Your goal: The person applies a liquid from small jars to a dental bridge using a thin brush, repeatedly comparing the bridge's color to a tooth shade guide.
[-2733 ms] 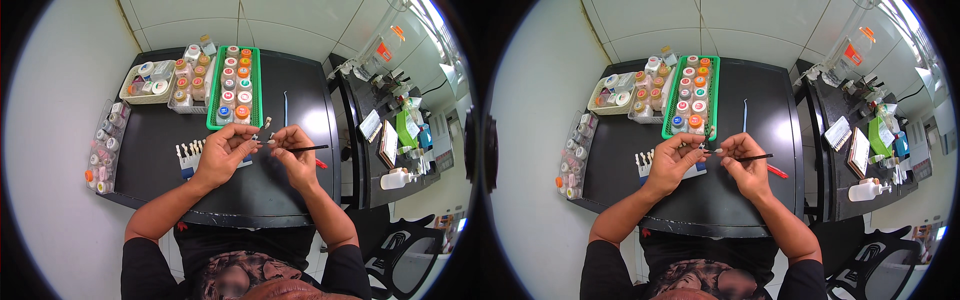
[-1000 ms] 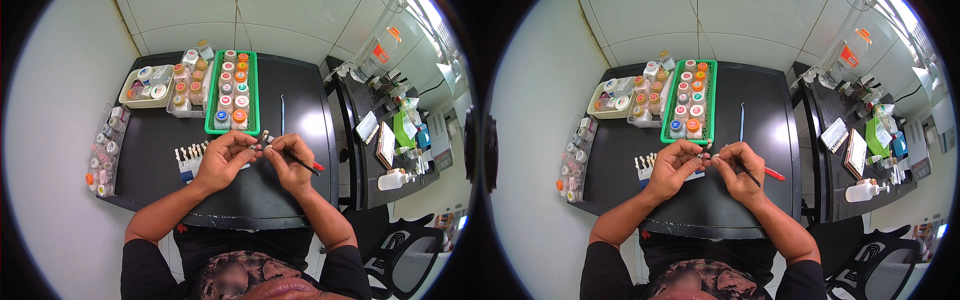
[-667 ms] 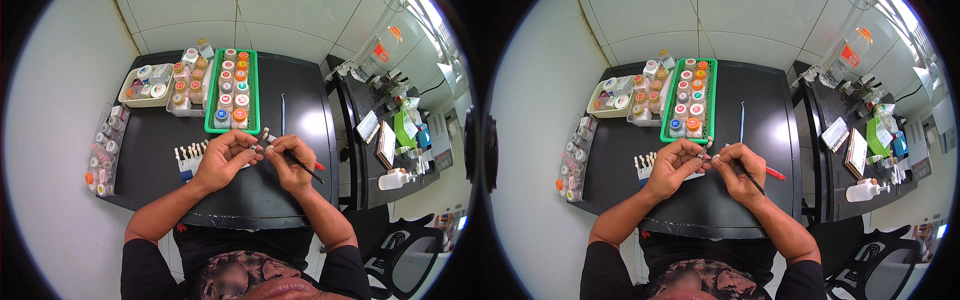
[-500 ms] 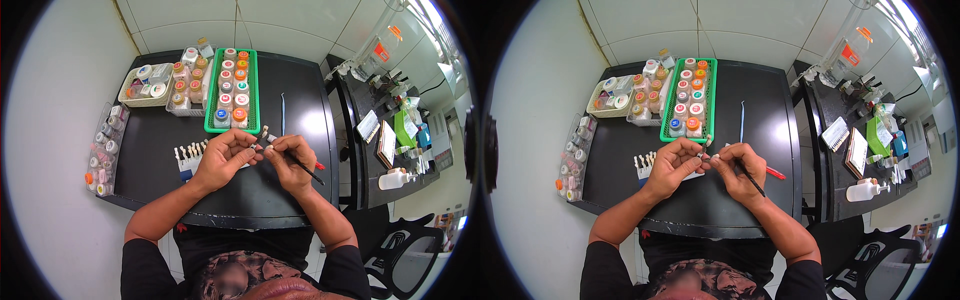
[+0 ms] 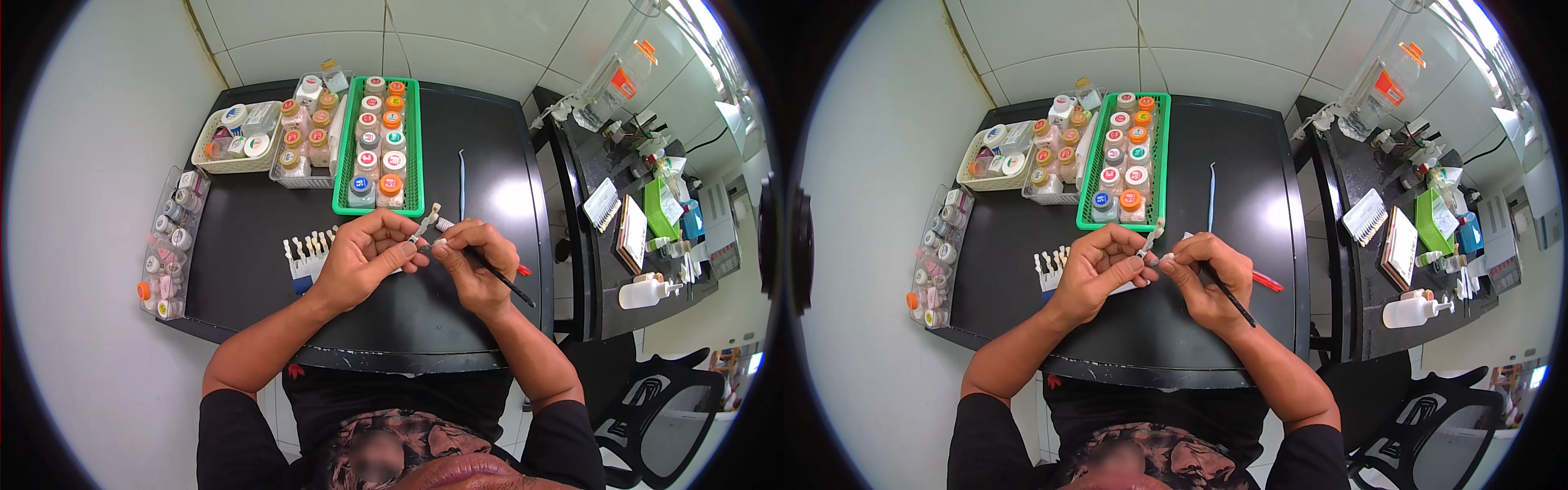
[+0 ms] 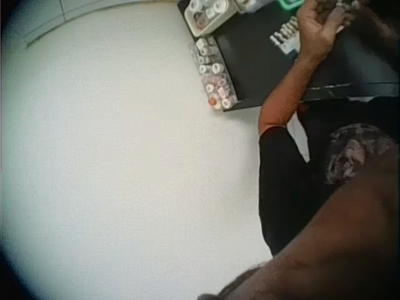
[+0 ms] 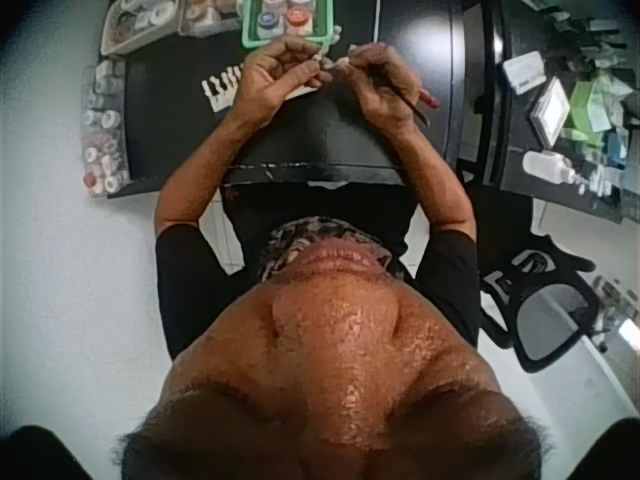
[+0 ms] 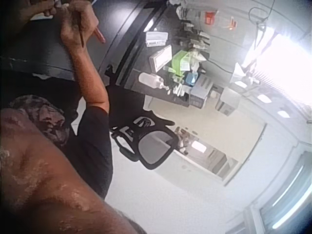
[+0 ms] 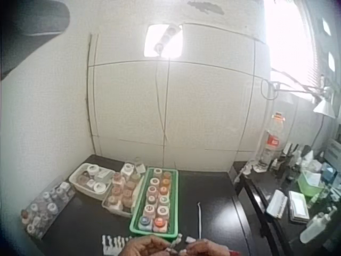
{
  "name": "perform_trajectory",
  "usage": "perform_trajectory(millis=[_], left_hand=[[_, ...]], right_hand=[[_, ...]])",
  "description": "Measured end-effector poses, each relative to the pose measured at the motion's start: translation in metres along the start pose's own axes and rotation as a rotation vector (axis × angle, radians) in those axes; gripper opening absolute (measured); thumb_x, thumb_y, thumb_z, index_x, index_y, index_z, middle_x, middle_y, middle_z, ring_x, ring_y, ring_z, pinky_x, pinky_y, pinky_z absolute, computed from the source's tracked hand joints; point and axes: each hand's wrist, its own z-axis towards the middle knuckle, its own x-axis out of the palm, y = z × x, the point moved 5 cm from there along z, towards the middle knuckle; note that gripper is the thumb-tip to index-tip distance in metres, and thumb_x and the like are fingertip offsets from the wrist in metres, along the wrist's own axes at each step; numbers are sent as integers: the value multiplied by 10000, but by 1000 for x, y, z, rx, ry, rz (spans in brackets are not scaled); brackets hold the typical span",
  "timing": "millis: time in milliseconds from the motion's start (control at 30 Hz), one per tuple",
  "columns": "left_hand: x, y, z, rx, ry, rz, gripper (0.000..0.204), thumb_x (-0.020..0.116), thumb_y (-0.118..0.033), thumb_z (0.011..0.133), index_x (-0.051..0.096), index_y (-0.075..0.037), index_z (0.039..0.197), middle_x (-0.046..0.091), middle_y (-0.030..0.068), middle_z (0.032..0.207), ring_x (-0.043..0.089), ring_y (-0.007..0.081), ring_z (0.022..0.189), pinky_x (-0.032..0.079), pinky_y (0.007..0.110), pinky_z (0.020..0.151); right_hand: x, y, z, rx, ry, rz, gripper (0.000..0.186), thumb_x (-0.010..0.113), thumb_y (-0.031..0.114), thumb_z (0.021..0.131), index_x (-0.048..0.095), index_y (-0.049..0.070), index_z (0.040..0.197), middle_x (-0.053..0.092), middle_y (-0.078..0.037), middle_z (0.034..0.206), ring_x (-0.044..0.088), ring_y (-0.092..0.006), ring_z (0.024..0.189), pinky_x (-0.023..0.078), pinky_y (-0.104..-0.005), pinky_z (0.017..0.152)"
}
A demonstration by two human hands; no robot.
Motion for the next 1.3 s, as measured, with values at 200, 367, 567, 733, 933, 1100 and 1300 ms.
perform_trajectory(millis=[200, 367, 567, 733, 933, 1100, 1300], left_hand=[[0, 2, 0, -12, 0, -16, 212, 690, -42, 1074, 639, 20, 1270, 763, 148, 1165, 784, 217, 1015, 636, 331, 863], [0, 2, 0, -14, 0, -38, 213, 695, -41, 1070, 643, 21, 1267, 765, 145, 1159, 787, 216, 1004, 641, 325, 851], [-1, 2, -1, -16, 20, -30, 240, 689, -56, 1082, 635, 49, 1291, 755, 139, 1166, 792, 213, 1024, 638, 310, 862], [-2, 2, 0, -28, 25, -34, 233, 692, -60, 1081, 643, 46, 1282, 755, 135, 1169, 795, 214, 1013, 638, 304, 852], [-1, 3, 0, -31, 33, -44, 221, 694, -64, 1082, 651, 39, 1273, 757, 130, 1169, 797, 216, 1010, 639, 301, 851], [-1, 2, 0, -35, 30, -39, 212, 690, -59, 1083, 652, 38, 1267, 756, 129, 1168, 796, 214, 1012, 639, 298, 855], [1, 0, -1, -31, 36, -34, 210, 689, -52, 1082, 653, 40, 1268, 756, 129, 1171, 796, 208, 1012, 638, 293, 857]], right_hand=[[0, 4, 2, -7, 19, -2, 194, 863, -33, 912, 671, -1, 924, 739, -107, 902, 622, -112, 707, 493, -259, 627], [2, 4, 0, 7, -33, -2, 217, 867, -37, 910, 657, -3, 951, 735, -102, 905, 614, -108, 703, 495, -264, 627], [2, 5, 1, -35, -1, 5, 221, 868, -34, 913, 657, 5, 965, 739, -109, 911, 627, -114, 709, 502, -264, 629], [0, 5, 2, -55, 16, -10, 218, 869, -34, 908, 662, 5, 962, 737, -119, 907, 633, -123, 709, 501, -268, 627], [-1, 6, 2, -52, 40, -10, 208, 863, -38, 908, 664, 2, 956, 731, -125, 902, 629, -141, 705, 498, -281, 631], [-1, 6, 2, -37, 46, -6, 207, 861, -41, 905, 662, 0, 949, 722, -119, 896, 616, -143, 701, 487, -284, 631], [-1, 8, 3, -37, 40, -14, 200, 848, -53, 903, 657, -4, 939, 712, -114, 886, 608, -149, 696, 485, -289, 632]])
